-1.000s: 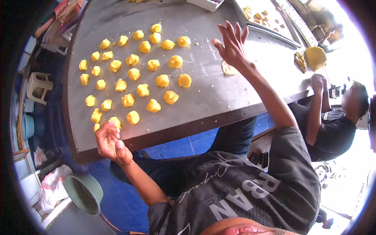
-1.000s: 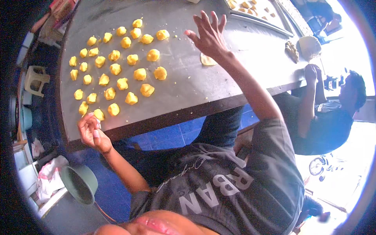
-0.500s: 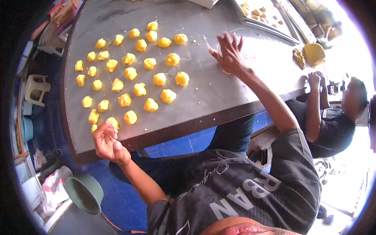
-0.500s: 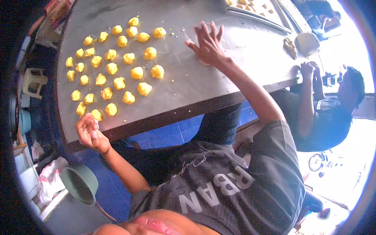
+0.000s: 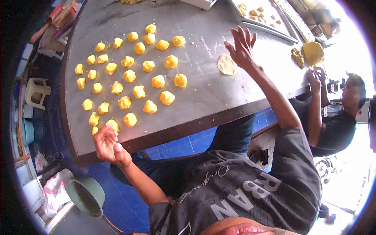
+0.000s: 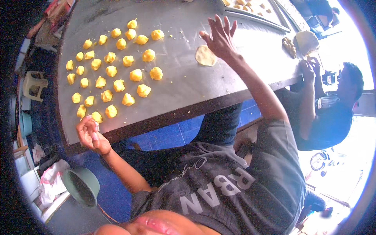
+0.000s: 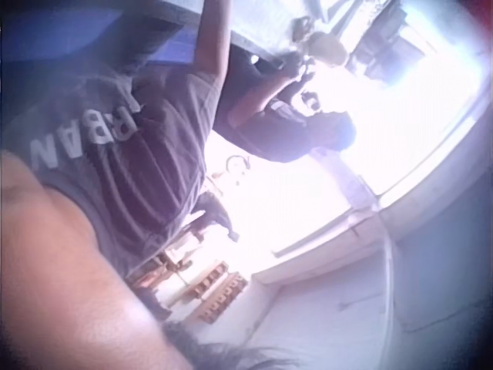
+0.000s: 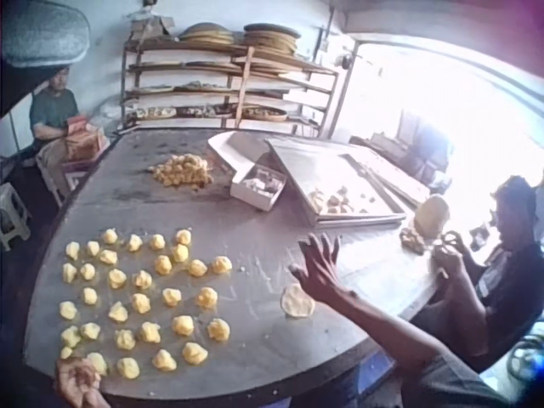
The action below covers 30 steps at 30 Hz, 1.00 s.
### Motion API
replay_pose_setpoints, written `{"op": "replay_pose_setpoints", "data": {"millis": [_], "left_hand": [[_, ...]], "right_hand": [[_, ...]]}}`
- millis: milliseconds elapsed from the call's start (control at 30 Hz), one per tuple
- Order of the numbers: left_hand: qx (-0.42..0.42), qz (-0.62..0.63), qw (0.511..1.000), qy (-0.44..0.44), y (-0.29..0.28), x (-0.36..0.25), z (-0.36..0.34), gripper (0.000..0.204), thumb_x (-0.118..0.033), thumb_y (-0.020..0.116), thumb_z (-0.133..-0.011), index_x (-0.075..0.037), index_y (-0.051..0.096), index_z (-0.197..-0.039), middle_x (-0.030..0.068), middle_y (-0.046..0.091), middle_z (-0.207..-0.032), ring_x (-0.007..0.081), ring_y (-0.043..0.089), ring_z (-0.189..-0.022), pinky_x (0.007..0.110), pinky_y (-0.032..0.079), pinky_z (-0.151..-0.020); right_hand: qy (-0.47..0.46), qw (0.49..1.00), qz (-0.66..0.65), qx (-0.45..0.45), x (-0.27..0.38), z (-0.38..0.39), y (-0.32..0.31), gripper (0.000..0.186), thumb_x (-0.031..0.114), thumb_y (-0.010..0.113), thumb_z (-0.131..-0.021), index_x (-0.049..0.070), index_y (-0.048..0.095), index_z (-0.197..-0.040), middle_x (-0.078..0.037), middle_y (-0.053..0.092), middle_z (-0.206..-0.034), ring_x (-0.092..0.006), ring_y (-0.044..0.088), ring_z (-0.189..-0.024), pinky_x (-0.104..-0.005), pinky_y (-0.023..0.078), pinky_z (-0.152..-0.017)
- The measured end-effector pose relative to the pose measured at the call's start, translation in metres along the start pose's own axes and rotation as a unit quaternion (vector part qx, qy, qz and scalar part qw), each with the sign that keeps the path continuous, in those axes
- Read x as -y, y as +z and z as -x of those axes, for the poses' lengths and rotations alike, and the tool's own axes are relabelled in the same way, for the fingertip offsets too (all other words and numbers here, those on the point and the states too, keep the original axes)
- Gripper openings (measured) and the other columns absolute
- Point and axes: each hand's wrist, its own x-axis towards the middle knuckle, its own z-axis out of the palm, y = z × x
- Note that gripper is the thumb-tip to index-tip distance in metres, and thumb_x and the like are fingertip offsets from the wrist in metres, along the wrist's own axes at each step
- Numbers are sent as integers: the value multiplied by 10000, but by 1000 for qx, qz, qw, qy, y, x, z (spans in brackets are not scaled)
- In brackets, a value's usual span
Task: The person shapes and fills small pieces of dough by hand on a metal table, placing them in rows.
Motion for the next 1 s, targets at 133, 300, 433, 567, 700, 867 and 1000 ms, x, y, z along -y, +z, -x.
{"op": "replay_pose_setpoints", "data": {"millis": [133,300,433,567,700,867,1000], "left_hand": [[-6,-2,1000,-6,-1,0,1,480,-360,546,-744,42,526,-1005,10,381,-649,107,354,-613,245,309,-595],[-16,23,999,-26,1,-1,2,503,-369,587,-704,51,550,-978,24,420,-711,106,374,-625,242,341,-620],[-10,19,999,-31,-2,1,3,516,-380,593,-705,51,551,-985,24,422,-717,103,373,-630,241,340,-622],[-9,8,1000,-26,-2,-1,2,536,-401,597,-705,50,552,-991,23,428,-721,100,371,-624,238,337,-618],[-12,2,1000,-29,-6,1,3,526,-399,596,-707,46,557,-986,24,439,-726,101,370,-610,240,337,-605],[5,2,1000,-24,-1,-2,1,501,-382,580,-727,36,547,-1001,13,413,-688,103,371,-606,239,327,-587],[-1,-17,999,-39,-5,-5,-1,496,-389,593,-717,36,566,-972,23,445,-705,106,391,-602,251,353,-592]], "right_hand": [[-5,993,62,104,1,-2,2,606,563,356,-880,109,373,-1282,-157,264,-1363,-378,158,-1287,-610,-18,-1018],[8,997,17,80,1,4,24,644,588,309,-882,80,364,-1274,-156,251,-1365,-391,136,-1301,-611,-9,-1019],[45,998,-49,-1,-10,-16,15,675,592,303,-881,75,335,-1314,-149,185,-1412,-384,123,-1313,-592,-11,-1030],[28,998,-14,59,-10,-32,10,668,597,298,-879,85,352,-1304,-154,231,-1389,-379,147,-1303,-597,-2,-1025],[-31,996,3,79,3,-27,14,633,579,344,-877,87,371,-1274,-136,266,-1354,-361,192,-1279,-609,29,-1015],[21,992,-120,-31,-12,-77,-12,547,500,400,-897,73,420,-1238,-142,439,-1258,-292,395,-1195,-483,232,-1002],[19,948,-275,158,42,-101,-34,643,483,548,-835,50,394,-1285,-172,465,-1270,-325,447,-1169,-413,344,-983]]}}
